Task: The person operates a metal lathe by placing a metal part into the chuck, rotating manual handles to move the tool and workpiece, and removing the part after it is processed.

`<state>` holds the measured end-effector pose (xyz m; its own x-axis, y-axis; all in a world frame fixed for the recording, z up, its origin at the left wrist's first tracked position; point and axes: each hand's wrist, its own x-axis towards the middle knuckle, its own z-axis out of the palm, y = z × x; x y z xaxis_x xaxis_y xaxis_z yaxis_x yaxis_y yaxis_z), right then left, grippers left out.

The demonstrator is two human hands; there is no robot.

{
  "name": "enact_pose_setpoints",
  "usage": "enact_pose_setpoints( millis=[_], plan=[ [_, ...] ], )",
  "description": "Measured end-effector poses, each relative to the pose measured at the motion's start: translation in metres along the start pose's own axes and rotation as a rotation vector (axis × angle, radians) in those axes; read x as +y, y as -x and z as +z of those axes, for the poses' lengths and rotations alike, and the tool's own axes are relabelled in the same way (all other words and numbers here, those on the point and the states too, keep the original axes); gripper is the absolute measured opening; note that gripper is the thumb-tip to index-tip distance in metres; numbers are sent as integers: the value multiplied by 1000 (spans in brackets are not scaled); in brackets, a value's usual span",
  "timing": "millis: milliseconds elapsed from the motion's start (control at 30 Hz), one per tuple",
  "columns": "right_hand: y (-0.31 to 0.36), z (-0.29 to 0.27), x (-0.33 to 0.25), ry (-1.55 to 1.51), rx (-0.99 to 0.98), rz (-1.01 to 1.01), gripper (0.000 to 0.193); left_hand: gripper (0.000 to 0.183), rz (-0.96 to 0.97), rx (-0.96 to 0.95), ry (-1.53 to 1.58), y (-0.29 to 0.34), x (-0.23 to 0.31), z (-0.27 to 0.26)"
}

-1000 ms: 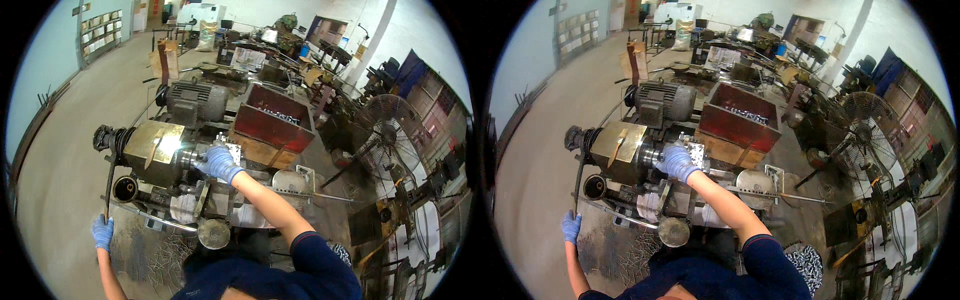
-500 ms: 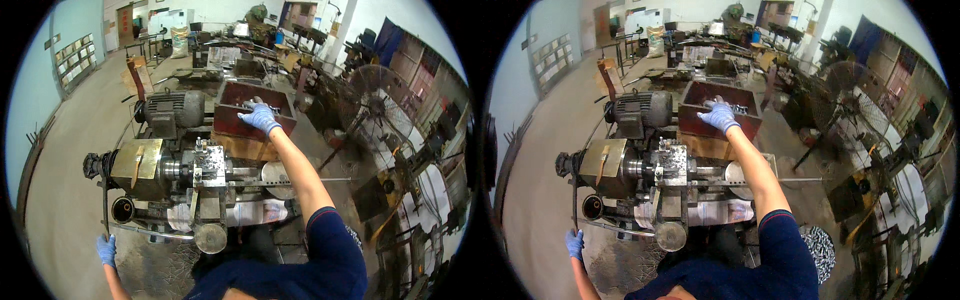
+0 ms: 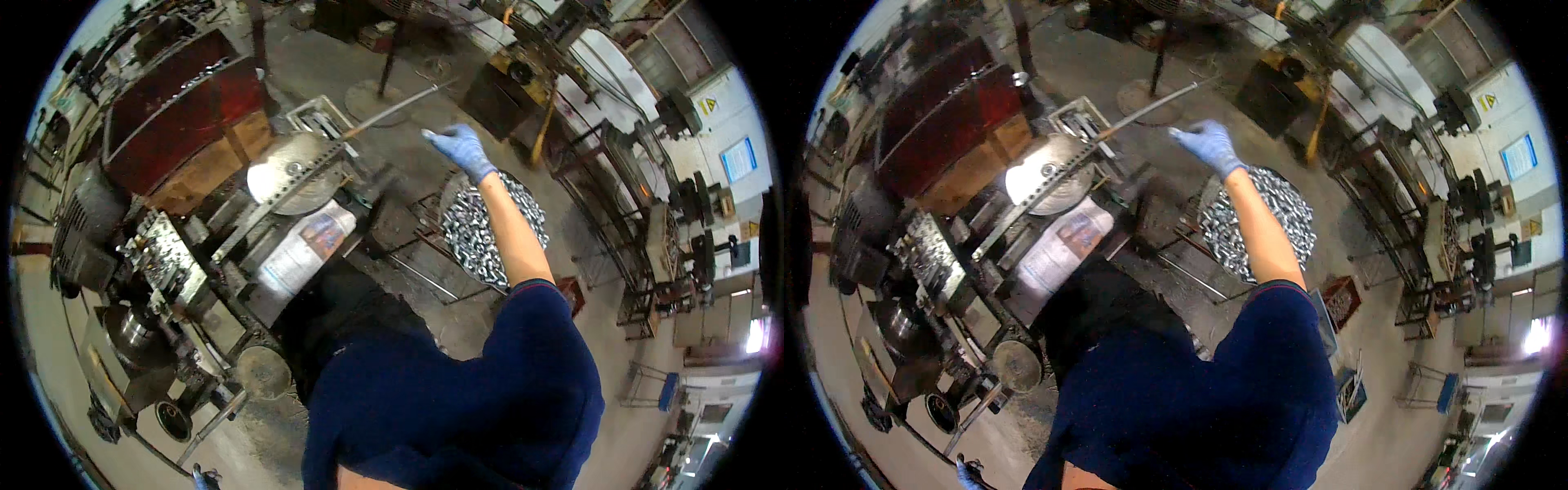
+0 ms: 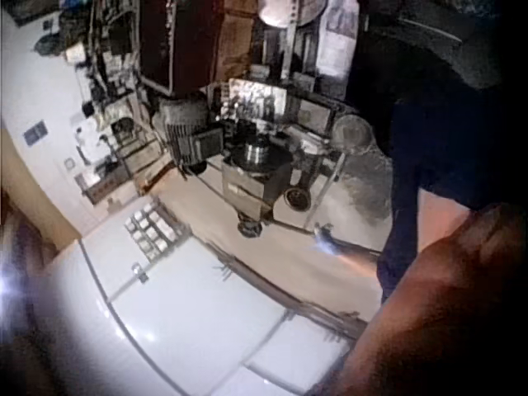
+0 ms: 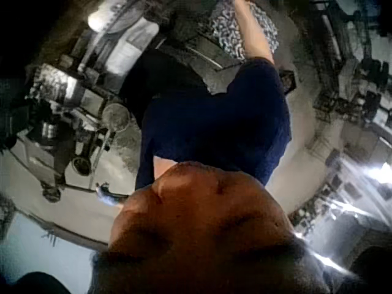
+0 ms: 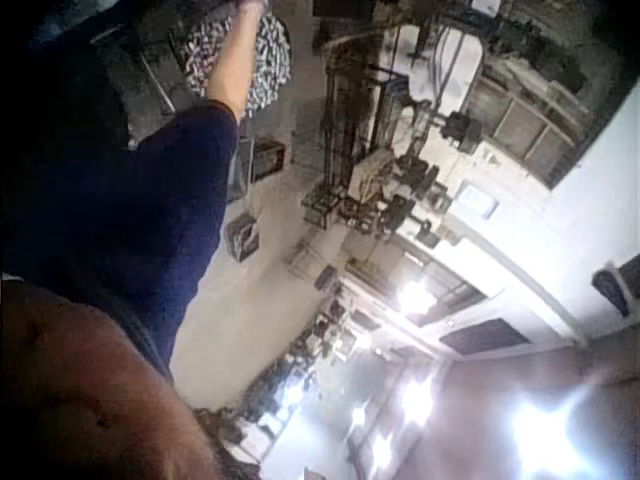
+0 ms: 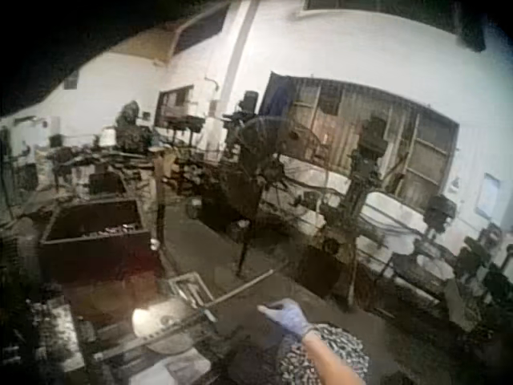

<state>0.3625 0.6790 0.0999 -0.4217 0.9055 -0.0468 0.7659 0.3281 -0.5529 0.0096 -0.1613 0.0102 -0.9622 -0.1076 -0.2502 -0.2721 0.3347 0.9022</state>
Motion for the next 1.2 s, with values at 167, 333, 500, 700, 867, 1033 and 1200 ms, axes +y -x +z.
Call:
enact_pose_setpoints(
  millis=[167,333,500,700,867,1033,1200],
  plan=[
    [25,24,142,199,-80,134,52,32,-29,-20,-74,31,35,21],
    [27,74,183,539,-287,290,55,37,-30,-34,-105,43,43,8],
    [19,99,186,612,-456,182,63,32,-105,43,-1,10,20,-8],
    [28,91,184,490,-397,149,54,43,40,64,-170,13,3,-20],
    [46,69,153,-294,-126,109,38,36,143,-18,-126,18,2,-19],
    [51,86,18,-773,-212,-162,26,35,5,108,-134,6,-7,-15],
    [92,119,-204,-451,-416,-761,27,31,54,159,-302,13,-17,-18]
  ],
)
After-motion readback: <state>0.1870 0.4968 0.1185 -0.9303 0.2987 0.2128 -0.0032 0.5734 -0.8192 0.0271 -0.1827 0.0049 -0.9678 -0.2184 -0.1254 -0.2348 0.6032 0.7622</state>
